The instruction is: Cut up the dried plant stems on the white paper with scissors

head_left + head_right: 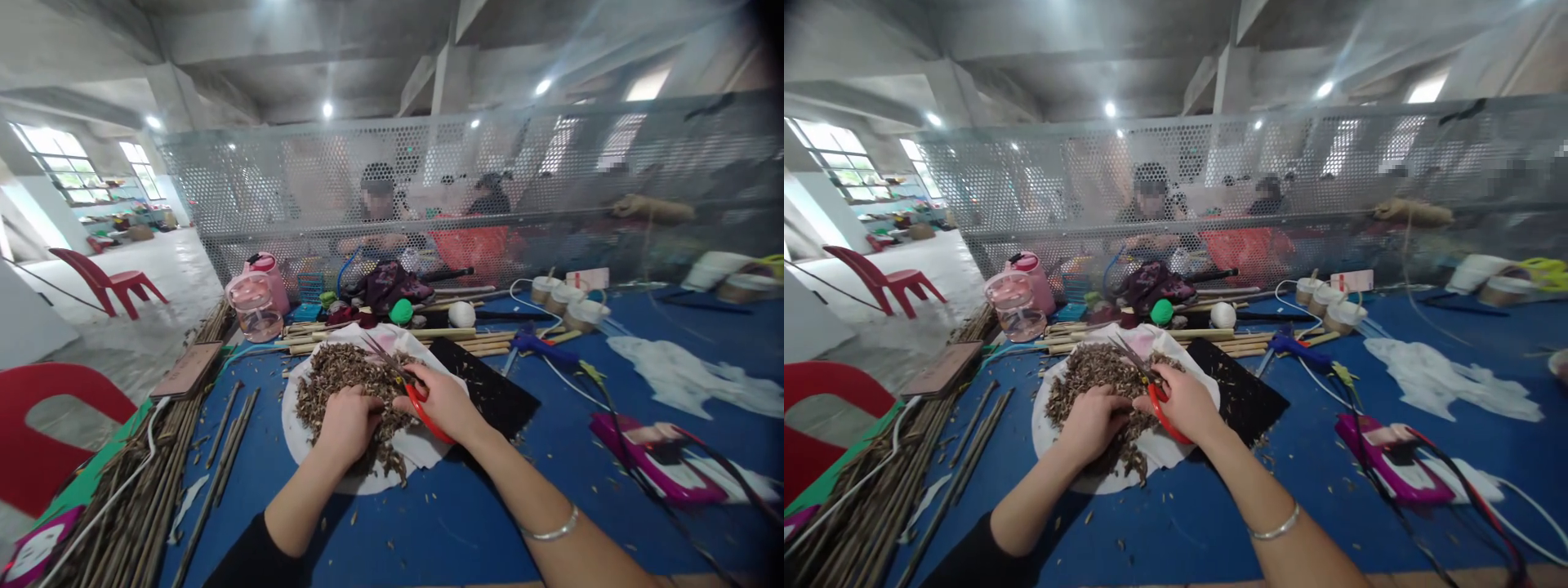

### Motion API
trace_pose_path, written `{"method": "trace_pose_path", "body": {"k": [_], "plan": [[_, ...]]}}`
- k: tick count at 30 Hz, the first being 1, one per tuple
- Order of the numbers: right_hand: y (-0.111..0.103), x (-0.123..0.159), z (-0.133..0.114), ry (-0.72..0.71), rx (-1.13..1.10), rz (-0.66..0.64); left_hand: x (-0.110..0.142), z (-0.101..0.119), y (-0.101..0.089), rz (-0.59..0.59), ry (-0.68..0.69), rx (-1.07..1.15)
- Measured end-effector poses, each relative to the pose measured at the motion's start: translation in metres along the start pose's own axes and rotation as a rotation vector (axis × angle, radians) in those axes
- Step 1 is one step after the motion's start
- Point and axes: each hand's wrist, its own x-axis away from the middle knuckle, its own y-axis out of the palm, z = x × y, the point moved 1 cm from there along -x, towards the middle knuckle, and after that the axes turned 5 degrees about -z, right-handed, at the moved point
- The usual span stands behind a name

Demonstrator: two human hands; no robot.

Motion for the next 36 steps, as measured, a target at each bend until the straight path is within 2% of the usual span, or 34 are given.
{"method": "trace_pose_path", "body": {"k": [4,13,16,19,22,26,28,31,36], "plan": [[-0.002,0.003,0.003,-0.017,-0.006,0.001,-0.001,0.001,0.003,0.032,0.008,0.045],[0.002,0.004,0.002,-0.050,-0.002,-0.017,-0.008,0.001,0.014,-0.016,-0.005,0.004],[0.003,0.005,0.000,-0.042,-0.025,-0.039,-0.008,-0.003,0.014,0.013,0.005,0.088],[0.005,0.006,-0.002,-0.033,-0.037,-0.062,-0.008,-0.008,0.012,0.135,-0.025,0.318],[0.005,0.006,-0.004,-0.027,-0.020,-0.075,-0.010,-0.013,0.011,0.254,-0.157,0.718],[0.006,0.007,-0.005,-0.026,0.043,-0.107,-0.014,-0.014,0.013,0.199,-0.283,1.347],[0.007,0.008,-0.004,-0.064,0.041,-0.114,-0.014,-0.012,0.013,0.188,-0.295,1.542],[0.009,0.008,-0.004,-0.155,0.033,-0.118,-0.014,-0.008,0.011,0.226,-0.306,1.635],[0.013,0.008,-0.006,-0.224,0.056,-0.106,-0.013,-0.008,0.009,0.228,-0.244,1.544]]}}
